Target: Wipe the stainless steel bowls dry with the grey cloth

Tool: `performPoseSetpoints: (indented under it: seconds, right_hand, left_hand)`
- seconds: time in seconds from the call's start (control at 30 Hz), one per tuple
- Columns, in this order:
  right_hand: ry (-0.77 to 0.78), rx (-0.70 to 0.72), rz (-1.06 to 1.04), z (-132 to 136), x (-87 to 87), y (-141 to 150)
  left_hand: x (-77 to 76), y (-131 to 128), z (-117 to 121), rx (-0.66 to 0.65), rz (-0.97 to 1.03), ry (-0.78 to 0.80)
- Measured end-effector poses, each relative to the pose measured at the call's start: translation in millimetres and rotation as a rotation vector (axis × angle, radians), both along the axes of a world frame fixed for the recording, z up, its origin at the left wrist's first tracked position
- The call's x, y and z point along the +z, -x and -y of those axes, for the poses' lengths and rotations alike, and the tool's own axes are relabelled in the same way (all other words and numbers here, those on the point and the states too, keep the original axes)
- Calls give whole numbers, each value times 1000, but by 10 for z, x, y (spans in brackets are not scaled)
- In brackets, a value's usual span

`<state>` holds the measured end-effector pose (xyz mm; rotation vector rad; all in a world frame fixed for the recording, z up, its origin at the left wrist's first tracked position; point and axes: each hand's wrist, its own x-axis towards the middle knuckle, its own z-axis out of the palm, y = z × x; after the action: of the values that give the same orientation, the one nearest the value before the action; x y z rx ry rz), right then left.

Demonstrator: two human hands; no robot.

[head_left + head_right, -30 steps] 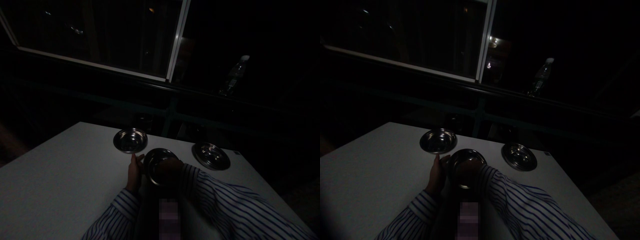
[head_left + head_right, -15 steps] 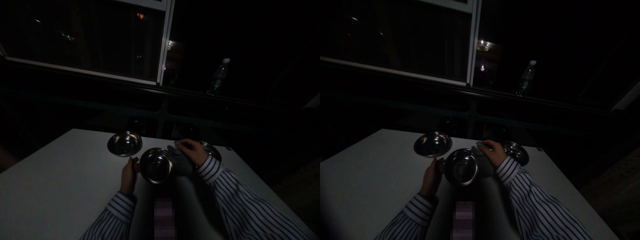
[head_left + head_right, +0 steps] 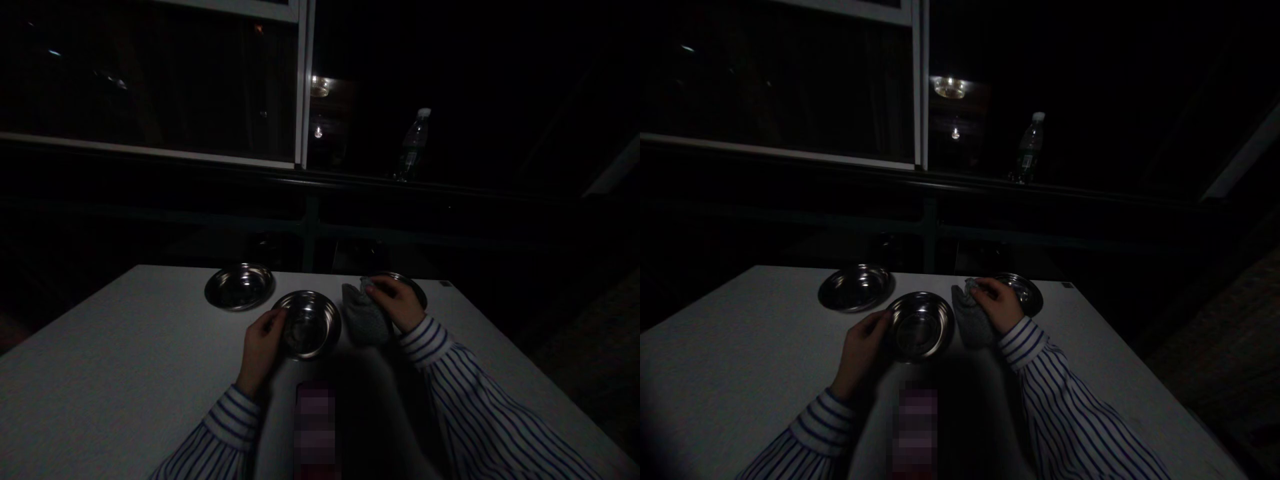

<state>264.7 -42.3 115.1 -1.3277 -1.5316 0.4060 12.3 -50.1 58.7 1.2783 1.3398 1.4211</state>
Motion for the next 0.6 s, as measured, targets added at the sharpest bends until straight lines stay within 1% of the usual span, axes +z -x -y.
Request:
performPoseSetpoints:
  seconds: [0.1, 0.13, 0.2, 0.27, 0.37, 0.43, 0.5, 0.53, 0.6]
  right_hand:
    - [-66, -8, 38, 40, -26, 12]
    - [-94, -10, 56, 57, -35, 28]
    - [-160, -12, 100, 92, -57, 76]
    - [-232, -5, 158, 128, -84, 138]
    - [-343, 31, 272, 176, -137, 228]
    - [-405, 57, 354, 196, -188, 270]
    - [-450, 69, 430, 198, -250, 293]
    - [-469, 71, 462, 193, -285, 298]
    - [-502, 68, 506, 171, -356, 300]
  left_hand:
    - [122, -214, 41, -179, 45, 76]
    - [149, -288, 45, -263, 62, 126]
    - [191, -436, 44, -409, 172, 221]
    - [229, -570, 40, -480, 312, 311]
    - [309, -719, 44, -536, 463, 425]
    - [381, -782, 49, -577, 547, 454]
    - [451, -822, 44, -605, 628, 447]
    - [478, -837, 35, -600, 656, 434]
    - [508, -860, 0, -533, 666, 394]
